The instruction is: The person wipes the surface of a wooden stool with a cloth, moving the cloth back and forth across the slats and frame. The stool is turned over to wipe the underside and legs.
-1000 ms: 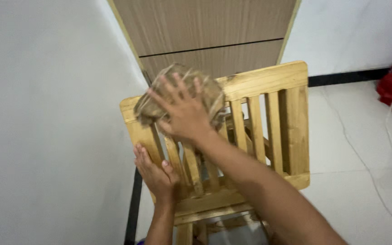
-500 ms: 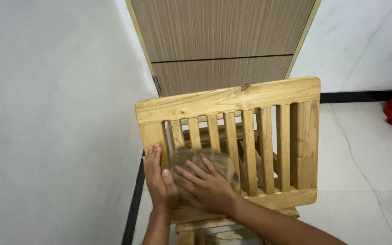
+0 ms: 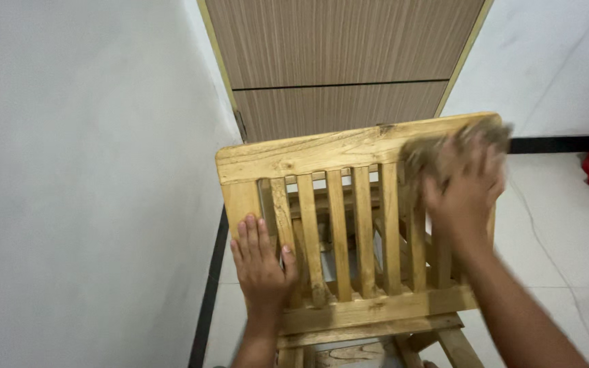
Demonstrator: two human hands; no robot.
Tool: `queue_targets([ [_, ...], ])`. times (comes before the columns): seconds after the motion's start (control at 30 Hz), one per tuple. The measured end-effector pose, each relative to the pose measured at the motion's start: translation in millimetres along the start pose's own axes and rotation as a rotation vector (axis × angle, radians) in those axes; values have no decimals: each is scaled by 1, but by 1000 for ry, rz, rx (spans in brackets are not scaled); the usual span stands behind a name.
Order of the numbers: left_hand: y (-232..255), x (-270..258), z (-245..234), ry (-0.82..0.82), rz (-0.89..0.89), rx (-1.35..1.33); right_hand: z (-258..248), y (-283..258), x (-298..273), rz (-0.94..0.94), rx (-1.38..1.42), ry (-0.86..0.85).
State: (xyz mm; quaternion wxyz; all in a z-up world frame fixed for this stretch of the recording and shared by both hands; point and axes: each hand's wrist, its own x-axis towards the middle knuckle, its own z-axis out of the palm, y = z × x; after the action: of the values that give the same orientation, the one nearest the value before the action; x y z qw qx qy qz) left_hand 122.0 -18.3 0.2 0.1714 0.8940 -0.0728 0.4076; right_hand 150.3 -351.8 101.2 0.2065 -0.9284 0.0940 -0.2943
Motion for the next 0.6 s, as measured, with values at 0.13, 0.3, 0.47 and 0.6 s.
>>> queue_targets([
  [0.13, 4, 1, -5, 28, 29, 30, 6, -2, 64, 54, -72, 116],
  [0.3, 4, 4, -5, 43, 54, 67, 19, -1, 63, -293, -242, 134],
  [0.47, 4, 1, -4, 25, 28, 62, 34, -33, 69, -119, -287, 79],
  [0.6, 8, 4, -5, 45, 26, 61, 35, -58, 66, -412, -263, 123],
])
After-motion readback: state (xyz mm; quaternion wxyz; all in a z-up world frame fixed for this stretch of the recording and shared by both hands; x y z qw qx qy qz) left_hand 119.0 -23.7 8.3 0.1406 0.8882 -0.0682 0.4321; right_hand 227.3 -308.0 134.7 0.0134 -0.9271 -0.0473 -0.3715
